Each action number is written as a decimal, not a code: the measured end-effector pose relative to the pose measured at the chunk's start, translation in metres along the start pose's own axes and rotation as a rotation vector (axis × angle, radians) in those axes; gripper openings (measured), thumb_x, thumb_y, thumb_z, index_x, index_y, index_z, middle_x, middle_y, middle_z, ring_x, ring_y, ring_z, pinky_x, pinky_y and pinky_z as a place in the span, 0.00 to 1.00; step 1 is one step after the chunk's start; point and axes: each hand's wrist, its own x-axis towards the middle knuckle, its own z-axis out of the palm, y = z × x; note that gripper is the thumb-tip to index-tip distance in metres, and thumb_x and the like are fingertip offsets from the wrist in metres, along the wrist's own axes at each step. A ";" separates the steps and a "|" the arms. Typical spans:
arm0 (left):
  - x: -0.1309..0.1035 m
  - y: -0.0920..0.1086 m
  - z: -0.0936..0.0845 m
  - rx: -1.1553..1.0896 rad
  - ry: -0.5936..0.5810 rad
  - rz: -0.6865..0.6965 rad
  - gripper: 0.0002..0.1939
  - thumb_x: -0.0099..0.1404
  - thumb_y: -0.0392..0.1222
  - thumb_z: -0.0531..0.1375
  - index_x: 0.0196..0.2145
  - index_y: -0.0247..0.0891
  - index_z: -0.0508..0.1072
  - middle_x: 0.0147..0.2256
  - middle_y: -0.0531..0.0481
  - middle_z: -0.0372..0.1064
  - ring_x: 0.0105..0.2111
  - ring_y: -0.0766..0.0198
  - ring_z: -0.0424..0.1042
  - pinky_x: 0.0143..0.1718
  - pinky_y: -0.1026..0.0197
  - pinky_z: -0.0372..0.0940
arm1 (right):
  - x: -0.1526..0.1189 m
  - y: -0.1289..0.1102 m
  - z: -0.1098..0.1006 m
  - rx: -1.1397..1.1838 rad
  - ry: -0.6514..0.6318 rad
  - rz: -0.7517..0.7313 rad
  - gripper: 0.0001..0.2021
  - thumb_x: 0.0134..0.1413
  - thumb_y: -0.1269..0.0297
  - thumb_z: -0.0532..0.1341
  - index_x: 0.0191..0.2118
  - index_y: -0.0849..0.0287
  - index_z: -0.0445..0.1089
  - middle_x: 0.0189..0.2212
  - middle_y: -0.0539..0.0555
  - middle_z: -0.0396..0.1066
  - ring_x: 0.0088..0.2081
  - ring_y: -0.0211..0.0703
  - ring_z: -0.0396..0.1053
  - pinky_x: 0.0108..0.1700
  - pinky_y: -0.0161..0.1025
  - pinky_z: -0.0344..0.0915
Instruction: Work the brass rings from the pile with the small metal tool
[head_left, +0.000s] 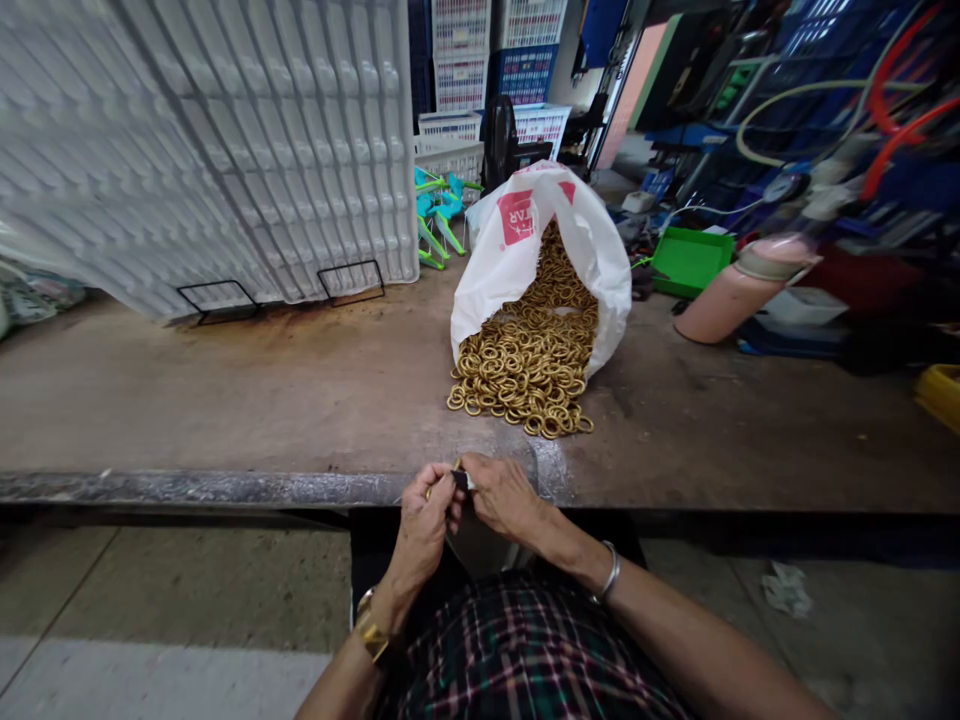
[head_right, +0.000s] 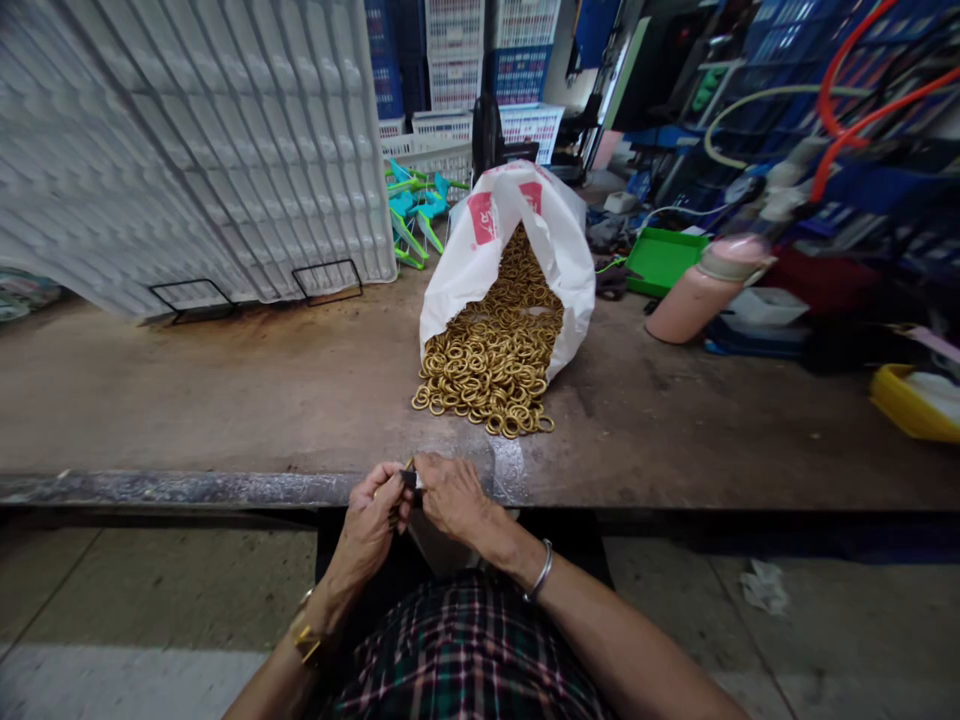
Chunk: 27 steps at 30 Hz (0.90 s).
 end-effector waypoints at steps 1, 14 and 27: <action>0.000 0.000 0.000 0.005 0.004 0.006 0.13 0.58 0.50 0.56 0.31 0.37 0.64 0.21 0.57 0.61 0.17 0.75 0.57 0.16 0.72 0.53 | 0.000 0.000 0.000 -0.001 -0.004 0.004 0.12 0.53 0.72 0.48 0.40 0.61 0.64 0.32 0.56 0.70 0.32 0.41 0.67 0.30 0.35 0.52; -0.013 0.009 0.003 -0.033 -0.114 -0.023 0.12 0.59 0.49 0.56 0.28 0.37 0.64 0.20 0.58 0.59 0.16 0.75 0.56 0.15 0.71 0.51 | 0.019 0.010 -0.006 -0.129 -0.006 0.174 0.13 0.52 0.75 0.48 0.41 0.62 0.63 0.32 0.59 0.71 0.33 0.45 0.70 0.31 0.36 0.56; -0.008 0.008 -0.009 -0.476 -0.082 -0.171 0.13 0.55 0.46 0.61 0.27 0.36 0.62 0.27 0.53 0.65 0.19 0.74 0.59 0.15 0.72 0.49 | 0.079 0.013 -0.012 -0.236 0.158 0.181 0.10 0.56 0.69 0.49 0.44 0.60 0.58 0.35 0.59 0.71 0.35 0.46 0.70 0.34 0.36 0.58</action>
